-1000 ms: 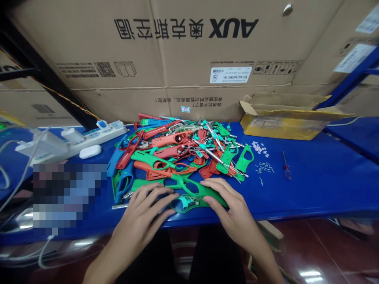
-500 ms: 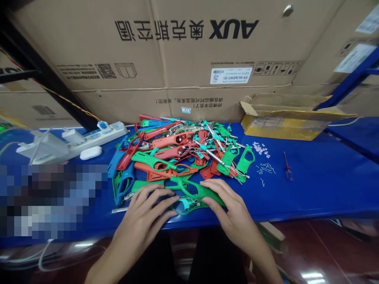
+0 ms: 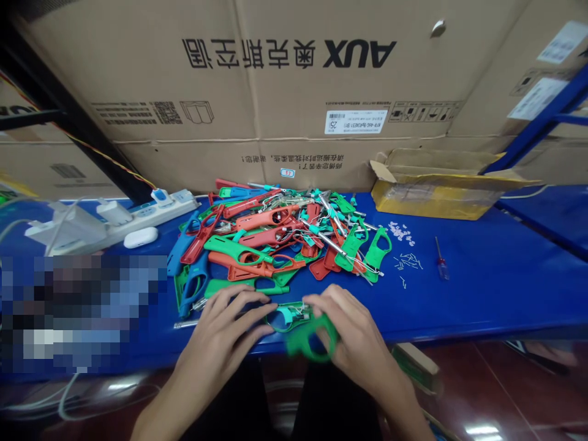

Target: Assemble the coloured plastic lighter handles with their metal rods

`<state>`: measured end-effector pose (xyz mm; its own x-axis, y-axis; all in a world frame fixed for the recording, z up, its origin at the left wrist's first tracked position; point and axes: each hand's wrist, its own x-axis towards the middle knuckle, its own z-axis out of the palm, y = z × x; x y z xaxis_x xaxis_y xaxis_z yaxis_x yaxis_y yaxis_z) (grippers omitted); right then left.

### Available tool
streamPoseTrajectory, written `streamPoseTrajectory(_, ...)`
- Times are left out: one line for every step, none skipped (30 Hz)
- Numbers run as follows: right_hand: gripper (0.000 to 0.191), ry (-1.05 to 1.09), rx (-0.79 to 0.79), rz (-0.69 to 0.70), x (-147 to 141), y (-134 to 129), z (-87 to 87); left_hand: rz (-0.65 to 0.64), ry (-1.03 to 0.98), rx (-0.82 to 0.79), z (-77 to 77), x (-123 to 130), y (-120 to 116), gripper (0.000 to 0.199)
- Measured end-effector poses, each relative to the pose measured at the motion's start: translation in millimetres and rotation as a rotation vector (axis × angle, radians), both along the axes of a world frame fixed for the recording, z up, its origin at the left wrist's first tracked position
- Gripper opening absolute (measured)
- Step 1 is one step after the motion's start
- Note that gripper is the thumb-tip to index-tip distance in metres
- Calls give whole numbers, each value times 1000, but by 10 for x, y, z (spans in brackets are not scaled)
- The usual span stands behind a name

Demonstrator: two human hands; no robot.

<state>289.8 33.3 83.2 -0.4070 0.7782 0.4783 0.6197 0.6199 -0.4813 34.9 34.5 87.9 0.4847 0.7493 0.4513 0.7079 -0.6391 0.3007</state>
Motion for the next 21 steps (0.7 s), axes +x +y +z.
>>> streamPoseTrajectory(25,-50,51,13,-12,1,-7,-2,-1,-5,1,-3,-3,27)
streamPoseTrajectory(20,-108,93,13,-23,3,-14,-5,-1,-10,2,-5,-5,27)
streamPoseTrajectory(19,-168,122,7,-33,5,-19,-8,0,-13,3,-7,-6,27)
streamPoseTrajectory(22,-223,139,3,-42,7,-23,-10,0,-16,3,-7,-8,27)
streamPoseTrajectory(26,-270,147,5,-48,9,-25,-12,-3,-18,2,-7,-9,27)
streamPoseTrajectory(29,-308,152,9,-53,11,-26,-13,-10,-20,-1,-6,-11,27)
streamPoseTrajectory(30,-336,153,11,-57,12,-25,-14,-24,-20,-5,-5,-14,27)
streamPoseTrajectory(31,-359,153,11,-61,14,-23,-12,-46,-20,-11,-4,-17,26)
streamPoseTrajectory(30,-371,155,8,-65,15,-21,-11,-73,-19,-18,-2,-22,25)
streamPoseTrajectory(30,-376,158,3,-69,17,-18,-10,-101,-14,-25,-1,-26,24)
streamPoseTrajectory(30,-375,160,-1,-73,18,-15,-9,-127,-8,-32,1,-30,23)
streamPoseTrajectory(31,-369,163,-5,-78,19,-12,-7,-145,-1,-37,2,-33,22)
streamPoseTrajectory(31,-363,169,-9,-83,20,-10,-6,-152,7,-39,4,-34,22)
streamPoseTrajectory(31,-360,174,-11,-88,21,-9,-7,-150,20,-39,5,-35,22)
streamPoseTrajectory(32,-361,179,-12,-92,21,-8,-6,-142,32,-37,6,-34,23)
streamPoseTrajectory(32,-364,184,-14,-95,22,-8,-5,-131,45,-33,7,-32,23)
streamPoseTrajectory(33,-366,188,-16,-97,21,-7,-5,-121,55,-28,6,-31,23)
streamPoseTrajectory(33,-365,194,-18,-98,21,-7,-6,-114,62,-24,5,-30,22)
streamPoseTrajectory(34,-364,196,-19,-99,20,-6,-5,-109,61,-19,2,-30,22)
streamPoseTrajectory(34,-362,197,-18,-99,19,-5,-6,-107,56,-16,0,-30,21)
streamPoseTrajectory(34,-361,199,-18,-100,18,-4,-6,-107,49,-14,-3,-31,21)
